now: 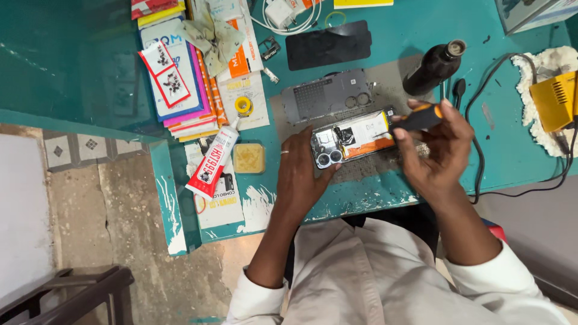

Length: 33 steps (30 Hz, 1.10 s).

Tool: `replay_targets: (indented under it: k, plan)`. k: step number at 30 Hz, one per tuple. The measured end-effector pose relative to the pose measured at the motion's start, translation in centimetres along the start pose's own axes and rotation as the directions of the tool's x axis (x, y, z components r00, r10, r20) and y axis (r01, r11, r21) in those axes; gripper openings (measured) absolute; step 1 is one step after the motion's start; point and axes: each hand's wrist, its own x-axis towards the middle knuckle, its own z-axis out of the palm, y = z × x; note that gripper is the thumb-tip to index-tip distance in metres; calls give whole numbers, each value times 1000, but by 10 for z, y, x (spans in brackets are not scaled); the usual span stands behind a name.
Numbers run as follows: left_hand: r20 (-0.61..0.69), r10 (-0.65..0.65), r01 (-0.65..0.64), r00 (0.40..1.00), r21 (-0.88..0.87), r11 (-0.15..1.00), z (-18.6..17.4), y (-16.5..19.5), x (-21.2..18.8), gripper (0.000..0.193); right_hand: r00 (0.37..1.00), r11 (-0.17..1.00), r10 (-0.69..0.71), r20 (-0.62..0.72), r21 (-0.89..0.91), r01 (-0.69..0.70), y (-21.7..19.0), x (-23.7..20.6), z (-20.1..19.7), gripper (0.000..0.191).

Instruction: The person cleans the back of a white smartphone with a card and a liquid from a bottle. They then place the phone on the workbench and use a screwdriver to remove screws from the internal components.

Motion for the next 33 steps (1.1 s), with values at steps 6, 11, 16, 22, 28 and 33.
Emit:
replay_targets:
  k: [6,11,16,22,28,33]
  plan:
    - [-17,27,-27,999,-36,999,6,-11,-5,103,993,999,-28,114,39,24,8,6,39,72]
    - [-31,47,-51,998,-111,993,3,-26,-12,114,972,987,-150,178,-36,159,7,1,57,73]
    - [-35,60,-64,998,-108,992,4,-36,-16,107,962,975,-175,212,-102,200,6,-6,61,74]
    - [-20,52,-54,998,-96,994,8,-39,-16,103,951,964,-200,234,-128,234,8,-7,63,76]
    - [-5,34,-35,999,-78,996,8,-38,-16,101,946,962,-210,246,-119,245,10,-7,63,75]
    - [-12,47,-48,999,-82,996,8,-38,-17,101,940,948,-238,243,-151,279,12,-9,63,74]
